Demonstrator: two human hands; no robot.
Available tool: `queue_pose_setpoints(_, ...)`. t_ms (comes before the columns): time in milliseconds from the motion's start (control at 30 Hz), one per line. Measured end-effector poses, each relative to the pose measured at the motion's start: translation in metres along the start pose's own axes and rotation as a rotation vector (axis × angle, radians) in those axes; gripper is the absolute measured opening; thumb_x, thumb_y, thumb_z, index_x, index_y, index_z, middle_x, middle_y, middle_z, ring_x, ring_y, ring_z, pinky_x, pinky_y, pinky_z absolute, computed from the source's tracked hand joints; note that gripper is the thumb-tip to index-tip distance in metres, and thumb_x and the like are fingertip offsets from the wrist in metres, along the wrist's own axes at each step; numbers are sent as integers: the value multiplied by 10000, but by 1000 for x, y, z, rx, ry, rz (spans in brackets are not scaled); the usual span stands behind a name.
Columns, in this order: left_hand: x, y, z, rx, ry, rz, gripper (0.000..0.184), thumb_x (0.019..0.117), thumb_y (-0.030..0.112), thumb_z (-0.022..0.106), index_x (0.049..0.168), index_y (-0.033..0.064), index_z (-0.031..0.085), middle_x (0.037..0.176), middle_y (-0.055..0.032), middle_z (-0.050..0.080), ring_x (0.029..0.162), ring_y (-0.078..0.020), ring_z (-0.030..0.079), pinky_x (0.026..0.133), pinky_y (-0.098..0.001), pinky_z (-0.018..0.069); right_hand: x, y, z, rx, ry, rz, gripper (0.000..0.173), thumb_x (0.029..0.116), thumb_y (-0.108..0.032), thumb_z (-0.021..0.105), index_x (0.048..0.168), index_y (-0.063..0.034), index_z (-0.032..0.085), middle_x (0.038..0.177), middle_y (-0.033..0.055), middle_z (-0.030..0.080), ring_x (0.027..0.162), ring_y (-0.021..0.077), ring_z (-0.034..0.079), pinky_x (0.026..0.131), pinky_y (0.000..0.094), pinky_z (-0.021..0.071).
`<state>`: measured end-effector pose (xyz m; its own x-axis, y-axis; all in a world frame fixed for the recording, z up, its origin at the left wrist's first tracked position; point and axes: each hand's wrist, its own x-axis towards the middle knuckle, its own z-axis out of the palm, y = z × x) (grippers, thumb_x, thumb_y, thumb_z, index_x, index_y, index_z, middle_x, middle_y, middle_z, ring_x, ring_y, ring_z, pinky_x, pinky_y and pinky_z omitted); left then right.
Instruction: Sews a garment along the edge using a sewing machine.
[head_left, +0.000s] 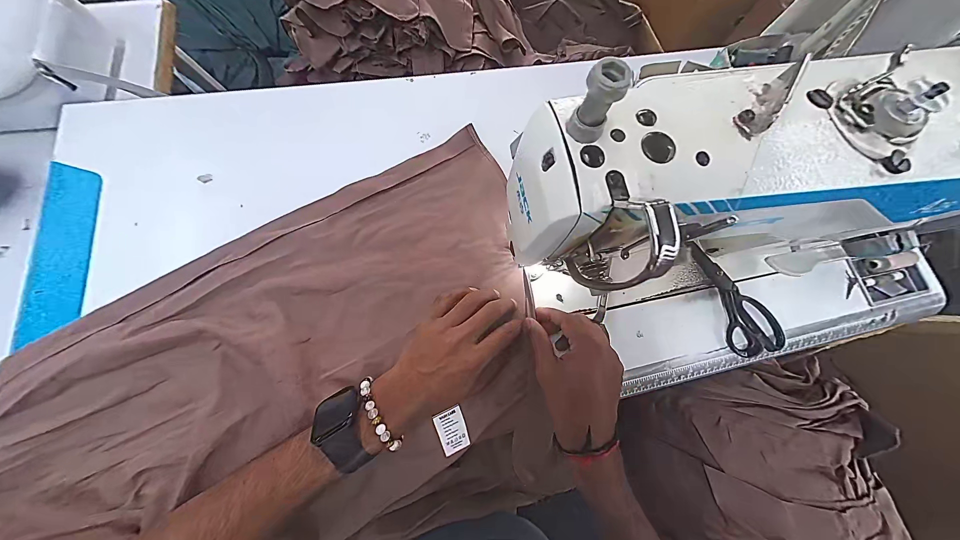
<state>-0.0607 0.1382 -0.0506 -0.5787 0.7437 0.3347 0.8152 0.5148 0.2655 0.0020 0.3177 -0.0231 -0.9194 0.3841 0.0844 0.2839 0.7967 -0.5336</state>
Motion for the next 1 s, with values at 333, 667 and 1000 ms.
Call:
queue_pose_setpoints(333, 6, 0, 2, 111, -58, -99, 472, 1053, 479, 411, 1470, 308, 554, 1476, 1, 560, 1389, -240, 467, 1145, -492, 338, -3, 1, 7, -141, 155, -159, 152, 906, -250, 664, 909, -152, 780, 791, -6, 691, 748, 135, 672, 608, 285, 538)
queue_pose_setpoints(667, 4, -8, 1, -49, -76, 83, 429, 1046, 299, 462, 1457, 296, 586, 1552, 61, 517, 1500, -241, 379, 1226, -486, 309, -97, 32, 9, -89, 236, -355, 383, 913, -454, 665, 1172, -178, 725, 1024, 48, 669, 930, 207, 604, 816, 389, 475)
queue_pose_setpoints(1000, 6, -7, 0, -8, -65, 62, 412, 1041, 311, 456, 1421, 346, 614, 1514, 103, 551, 1484, -229, 393, 1203, -483, 306, -115, 78, -57, -153, 346, -236, 173, 959, -218, 585, 833, -119, 652, 663, 27, 538, 579, 137, 546, 532, 256, 459)
